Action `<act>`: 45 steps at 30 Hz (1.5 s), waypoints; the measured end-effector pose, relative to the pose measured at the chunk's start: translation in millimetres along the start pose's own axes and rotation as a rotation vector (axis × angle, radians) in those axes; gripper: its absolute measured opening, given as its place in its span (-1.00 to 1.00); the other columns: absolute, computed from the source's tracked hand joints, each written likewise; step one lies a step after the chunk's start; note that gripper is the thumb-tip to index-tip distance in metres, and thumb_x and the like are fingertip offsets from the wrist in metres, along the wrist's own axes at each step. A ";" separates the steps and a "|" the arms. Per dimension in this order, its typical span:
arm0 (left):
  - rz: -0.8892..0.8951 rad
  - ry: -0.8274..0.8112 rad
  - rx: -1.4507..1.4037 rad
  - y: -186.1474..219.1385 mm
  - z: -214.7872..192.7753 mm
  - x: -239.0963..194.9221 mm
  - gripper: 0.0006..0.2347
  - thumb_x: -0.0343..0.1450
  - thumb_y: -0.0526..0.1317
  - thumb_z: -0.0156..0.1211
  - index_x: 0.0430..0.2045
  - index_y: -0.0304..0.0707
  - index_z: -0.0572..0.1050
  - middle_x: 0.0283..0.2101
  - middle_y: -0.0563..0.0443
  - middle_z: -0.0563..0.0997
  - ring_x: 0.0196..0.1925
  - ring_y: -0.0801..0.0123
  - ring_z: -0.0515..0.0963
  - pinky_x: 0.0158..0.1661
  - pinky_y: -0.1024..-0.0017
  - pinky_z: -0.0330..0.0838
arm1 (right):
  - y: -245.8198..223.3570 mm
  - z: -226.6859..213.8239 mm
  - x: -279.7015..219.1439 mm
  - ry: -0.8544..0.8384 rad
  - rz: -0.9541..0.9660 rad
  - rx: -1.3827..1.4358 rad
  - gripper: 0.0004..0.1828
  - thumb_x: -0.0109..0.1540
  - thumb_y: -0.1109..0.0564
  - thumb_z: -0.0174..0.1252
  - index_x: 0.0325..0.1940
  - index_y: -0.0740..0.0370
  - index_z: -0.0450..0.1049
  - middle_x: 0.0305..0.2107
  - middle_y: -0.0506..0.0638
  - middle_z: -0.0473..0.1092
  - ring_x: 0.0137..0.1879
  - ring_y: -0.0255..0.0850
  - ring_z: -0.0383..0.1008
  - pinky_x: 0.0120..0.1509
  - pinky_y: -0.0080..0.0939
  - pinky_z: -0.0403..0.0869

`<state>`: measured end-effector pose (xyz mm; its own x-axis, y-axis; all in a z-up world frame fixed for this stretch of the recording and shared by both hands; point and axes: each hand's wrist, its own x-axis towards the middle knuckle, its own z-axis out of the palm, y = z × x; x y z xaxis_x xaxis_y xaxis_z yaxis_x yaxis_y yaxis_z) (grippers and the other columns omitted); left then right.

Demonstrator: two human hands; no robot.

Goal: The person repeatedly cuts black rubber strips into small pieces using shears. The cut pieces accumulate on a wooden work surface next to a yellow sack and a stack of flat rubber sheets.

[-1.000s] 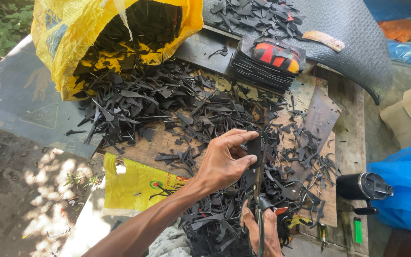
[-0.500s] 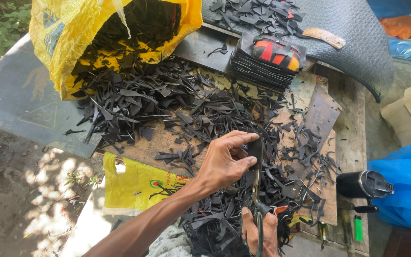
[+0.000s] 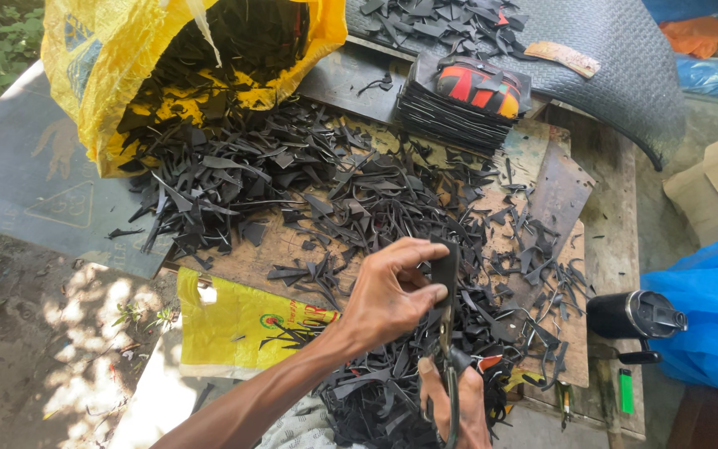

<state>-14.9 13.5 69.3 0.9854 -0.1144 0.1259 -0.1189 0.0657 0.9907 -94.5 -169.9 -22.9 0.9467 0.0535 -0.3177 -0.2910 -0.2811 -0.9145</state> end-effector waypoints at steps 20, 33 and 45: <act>-0.476 -0.665 0.418 -22.2 -33.1 12.1 -0.54 0.25 -0.42 0.30 0.07 -0.28 0.41 -0.20 -0.14 0.67 -0.32 0.36 0.66 -0.34 0.44 0.59 | 34.1 -30.4 7.7 0.242 0.124 0.111 -0.62 0.21 0.05 0.21 -0.59 0.36 0.38 -0.85 0.05 0.32 -0.76 -0.18 0.29 -0.66 -0.16 0.25; -0.010 -0.095 0.424 -57.9 -8.3 34.0 -0.71 0.32 -0.17 0.40 -0.18 -0.37 0.61 -0.17 -0.11 0.62 -0.12 0.33 0.59 -0.10 0.36 0.51 | 66.0 -35.3 -0.8 0.217 0.168 0.061 -0.64 0.19 0.03 0.23 -0.58 0.34 0.44 -0.83 0.08 0.36 -0.75 -0.18 0.35 -0.63 -0.15 0.30; -0.203 -0.179 0.145 -60.7 4.2 23.8 -0.51 0.32 -0.20 0.40 0.14 -0.39 0.45 0.14 -0.26 0.58 0.15 0.22 0.58 0.15 0.34 0.47 | 86.4 -50.6 8.9 0.197 -0.023 -0.018 -0.76 0.19 0.07 0.18 -0.42 0.31 0.55 -0.82 0.03 0.36 -0.75 -0.21 0.36 -0.62 -0.18 0.33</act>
<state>15.3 2.6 12.3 0.9551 -0.2848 -0.0813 0.0493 -0.1175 0.9918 -104.3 -242.2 -92.0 0.9623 -0.1276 -0.2403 -0.2683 -0.2989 -0.9158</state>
